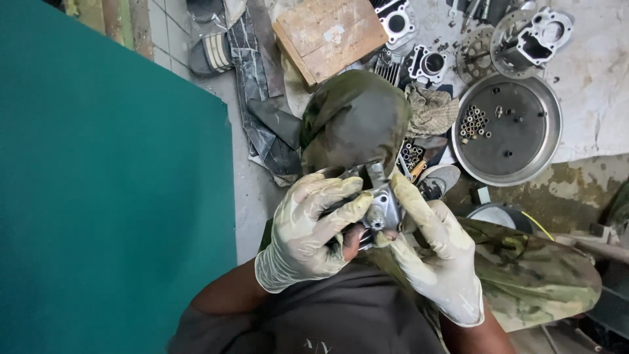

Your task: The person sits on the floor and cleans a metal engine cylinder head using a cloth and a small brush. They wipe the exterior and interior surfaces, then use the brush to clean small holes before wiping again.

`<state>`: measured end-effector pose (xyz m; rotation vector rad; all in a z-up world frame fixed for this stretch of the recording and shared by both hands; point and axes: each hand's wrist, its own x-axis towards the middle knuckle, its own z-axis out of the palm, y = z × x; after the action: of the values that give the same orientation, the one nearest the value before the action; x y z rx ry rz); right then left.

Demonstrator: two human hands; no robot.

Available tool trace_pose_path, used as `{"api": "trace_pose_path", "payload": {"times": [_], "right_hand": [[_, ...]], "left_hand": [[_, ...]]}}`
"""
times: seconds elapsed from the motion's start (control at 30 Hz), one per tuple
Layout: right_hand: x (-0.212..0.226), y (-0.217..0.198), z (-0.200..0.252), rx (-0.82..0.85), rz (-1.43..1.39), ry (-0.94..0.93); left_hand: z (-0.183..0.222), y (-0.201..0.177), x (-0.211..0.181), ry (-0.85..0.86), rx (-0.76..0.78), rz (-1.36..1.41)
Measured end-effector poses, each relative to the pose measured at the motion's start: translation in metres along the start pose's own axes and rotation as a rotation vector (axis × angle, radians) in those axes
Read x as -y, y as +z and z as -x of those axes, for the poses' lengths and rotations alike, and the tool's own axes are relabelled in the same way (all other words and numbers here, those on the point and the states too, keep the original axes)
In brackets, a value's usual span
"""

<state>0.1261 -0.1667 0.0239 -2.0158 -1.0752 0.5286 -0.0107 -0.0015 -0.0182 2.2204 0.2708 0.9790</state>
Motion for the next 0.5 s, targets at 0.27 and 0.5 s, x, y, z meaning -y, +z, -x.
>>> {"api": "trace_pose_path", "payload": {"times": [0.27, 0.5], "right_hand": [[-0.009, 0.014, 0.004, -0.095, -0.031, -0.082], [-0.019, 0.018, 0.001, -0.035, 0.076, -0.079]], "left_hand": [[0.001, -0.002, 0.0, -0.005, 0.03, 0.013], [0.004, 0.001, 0.002, -0.018, 0.028, 0.001]]}}
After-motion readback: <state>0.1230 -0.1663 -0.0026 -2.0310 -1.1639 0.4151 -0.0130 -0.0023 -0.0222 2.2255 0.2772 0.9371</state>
